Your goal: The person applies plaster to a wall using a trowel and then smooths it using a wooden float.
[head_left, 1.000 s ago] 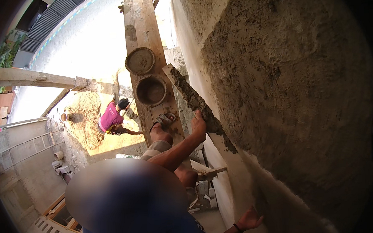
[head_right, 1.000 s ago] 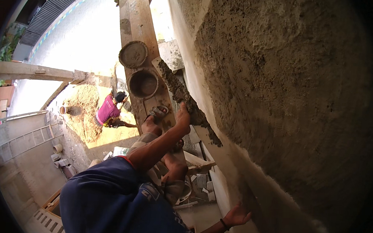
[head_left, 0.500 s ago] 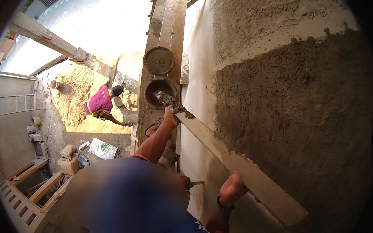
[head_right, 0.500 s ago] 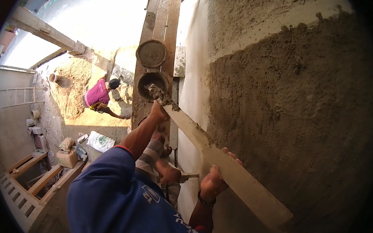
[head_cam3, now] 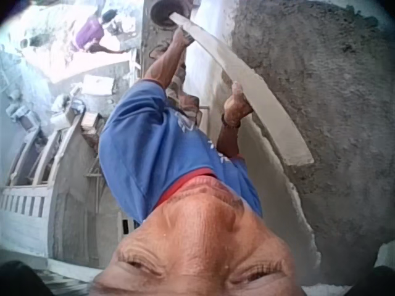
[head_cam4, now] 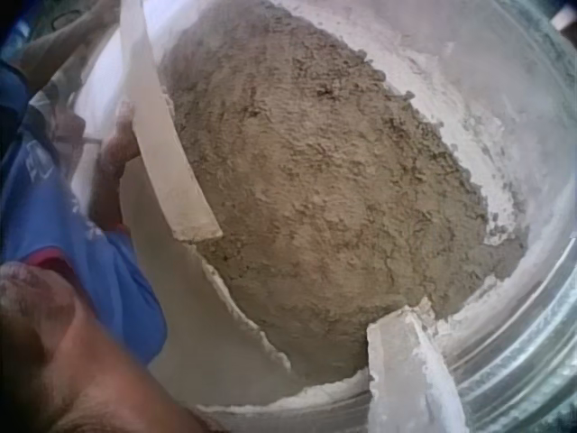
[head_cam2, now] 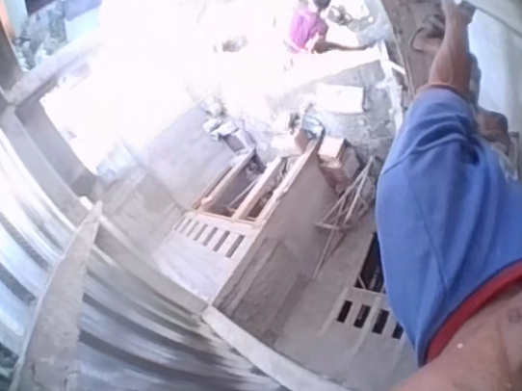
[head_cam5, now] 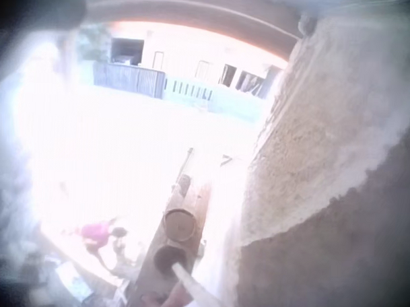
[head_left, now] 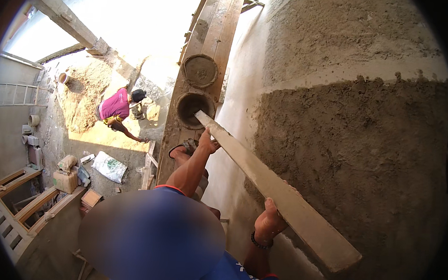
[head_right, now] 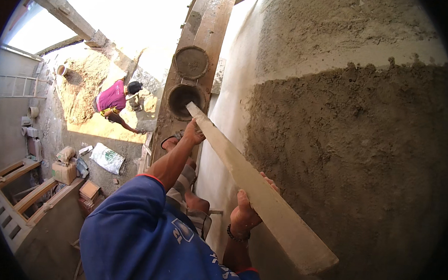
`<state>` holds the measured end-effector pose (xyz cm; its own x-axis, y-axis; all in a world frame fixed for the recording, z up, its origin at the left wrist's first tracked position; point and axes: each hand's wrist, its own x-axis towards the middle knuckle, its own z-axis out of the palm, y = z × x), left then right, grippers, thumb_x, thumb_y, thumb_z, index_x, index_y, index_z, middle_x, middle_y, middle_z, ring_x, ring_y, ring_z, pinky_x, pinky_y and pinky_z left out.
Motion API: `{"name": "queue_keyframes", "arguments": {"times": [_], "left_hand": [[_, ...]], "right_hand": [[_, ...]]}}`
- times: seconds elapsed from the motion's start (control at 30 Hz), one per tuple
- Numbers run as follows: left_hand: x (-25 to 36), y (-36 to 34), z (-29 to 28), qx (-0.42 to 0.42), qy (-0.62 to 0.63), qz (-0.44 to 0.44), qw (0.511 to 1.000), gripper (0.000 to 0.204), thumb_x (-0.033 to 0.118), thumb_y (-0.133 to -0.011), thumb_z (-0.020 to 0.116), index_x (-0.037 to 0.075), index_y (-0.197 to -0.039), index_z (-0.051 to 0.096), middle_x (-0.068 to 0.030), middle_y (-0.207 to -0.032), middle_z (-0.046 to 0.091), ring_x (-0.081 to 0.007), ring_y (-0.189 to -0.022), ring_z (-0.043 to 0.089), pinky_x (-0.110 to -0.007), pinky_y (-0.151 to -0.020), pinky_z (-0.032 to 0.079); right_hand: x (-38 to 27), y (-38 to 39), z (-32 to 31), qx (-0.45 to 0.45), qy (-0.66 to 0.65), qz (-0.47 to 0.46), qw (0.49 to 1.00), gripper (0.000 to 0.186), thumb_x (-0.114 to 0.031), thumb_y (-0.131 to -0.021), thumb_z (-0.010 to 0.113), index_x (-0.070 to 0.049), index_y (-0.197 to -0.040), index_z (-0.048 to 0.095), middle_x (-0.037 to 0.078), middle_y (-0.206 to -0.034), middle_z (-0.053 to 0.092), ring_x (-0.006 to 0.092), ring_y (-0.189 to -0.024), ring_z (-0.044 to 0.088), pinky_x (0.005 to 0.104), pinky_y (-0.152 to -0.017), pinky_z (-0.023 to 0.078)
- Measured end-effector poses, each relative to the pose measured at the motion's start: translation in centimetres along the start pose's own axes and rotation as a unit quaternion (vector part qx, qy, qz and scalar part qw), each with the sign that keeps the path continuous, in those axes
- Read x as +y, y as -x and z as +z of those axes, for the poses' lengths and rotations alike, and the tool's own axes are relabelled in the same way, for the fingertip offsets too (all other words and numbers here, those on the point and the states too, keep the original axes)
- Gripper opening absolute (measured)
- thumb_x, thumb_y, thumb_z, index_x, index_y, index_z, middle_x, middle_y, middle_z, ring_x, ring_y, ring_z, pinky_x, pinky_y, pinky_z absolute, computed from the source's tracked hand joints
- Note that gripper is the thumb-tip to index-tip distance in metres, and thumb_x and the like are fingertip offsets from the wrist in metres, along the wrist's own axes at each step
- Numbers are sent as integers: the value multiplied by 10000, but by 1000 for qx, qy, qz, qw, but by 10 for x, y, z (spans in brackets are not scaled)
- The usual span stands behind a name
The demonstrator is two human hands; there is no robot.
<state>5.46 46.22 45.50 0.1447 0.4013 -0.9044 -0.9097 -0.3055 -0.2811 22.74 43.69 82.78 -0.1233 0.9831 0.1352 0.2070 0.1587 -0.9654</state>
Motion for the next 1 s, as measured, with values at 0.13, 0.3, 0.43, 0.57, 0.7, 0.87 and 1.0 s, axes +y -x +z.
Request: {"name": "queue_keyframes", "arguments": {"times": [0.13,0.3,0.43,0.57,0.7,0.87,1.0], "left_hand": [[-38,-1,-16,-45,-47,10,998,529,389,-927,551,34,-1301,428,-158,-1270,529,-351,-1127,547,-551,-976,433],[-101,0,-57,-3,-187,21,982,455,299,-943,551,32,-1294,436,-152,-1259,536,-333,-1092,573,-544,-924,481],[-150,12,-75,14,-330,53,942,474,317,-934,564,16,-1277,437,-155,-1215,554,-321,-1023,603,-518,-865,518],[-130,-58,-90,3,-443,79,893,509,340,-913,594,-2,-1256,436,-163,-1166,570,-323,-980,613,-487,-835,534],[-128,-126,-74,-13,-550,120,826,547,322,-904,616,-25,-1273,412,-184,-1163,558,-333,-986,606,-463,-815,540],[-96,-263,-45,0,-624,153,767,595,322,-910,608,-80,-1279,372,-228,-1171,529,-316,-985,596,-418,-808,541],[-94,-374,-17,-41,-648,151,745,612,334,-912,600,-96,-1269,350,-231,-1131,542,-306,-955,605,-408,-769,548]], "right_hand": [[-25,29,-87,65,-43,-29,997,706,-112,-642,554,14,-1304,345,156,-1195,491,350,-1169,482,514,-1039,357],[-16,110,-193,238,-143,71,958,669,-118,-742,499,-8,-1380,330,139,-1352,463,308,-1233,448,502,-1077,329],[56,200,-261,414,-323,149,838,528,-204,-835,562,-21,-1315,440,130,-1333,498,285,-1229,467,475,-1049,365],[169,267,-274,470,-396,270,741,410,-245,-898,562,-23,-1239,517,122,-1232,583,296,-1146,537,465,-973,431],[300,303,-244,544,-375,366,656,373,-260,-946,508,-40,-1247,510,148,-1205,587,323,-1079,572,476,-942,466],[469,292,-187,575,-463,404,540,369,-263,-982,464,-49,-1283,480,167,-1296,525,348,-1170,510,533,-988,436],[609,284,-150,586,-488,369,531,357,-237,-961,519,-61,-1271,506,153,-1284,542,331,-1202,494,529,-983,447]]}}
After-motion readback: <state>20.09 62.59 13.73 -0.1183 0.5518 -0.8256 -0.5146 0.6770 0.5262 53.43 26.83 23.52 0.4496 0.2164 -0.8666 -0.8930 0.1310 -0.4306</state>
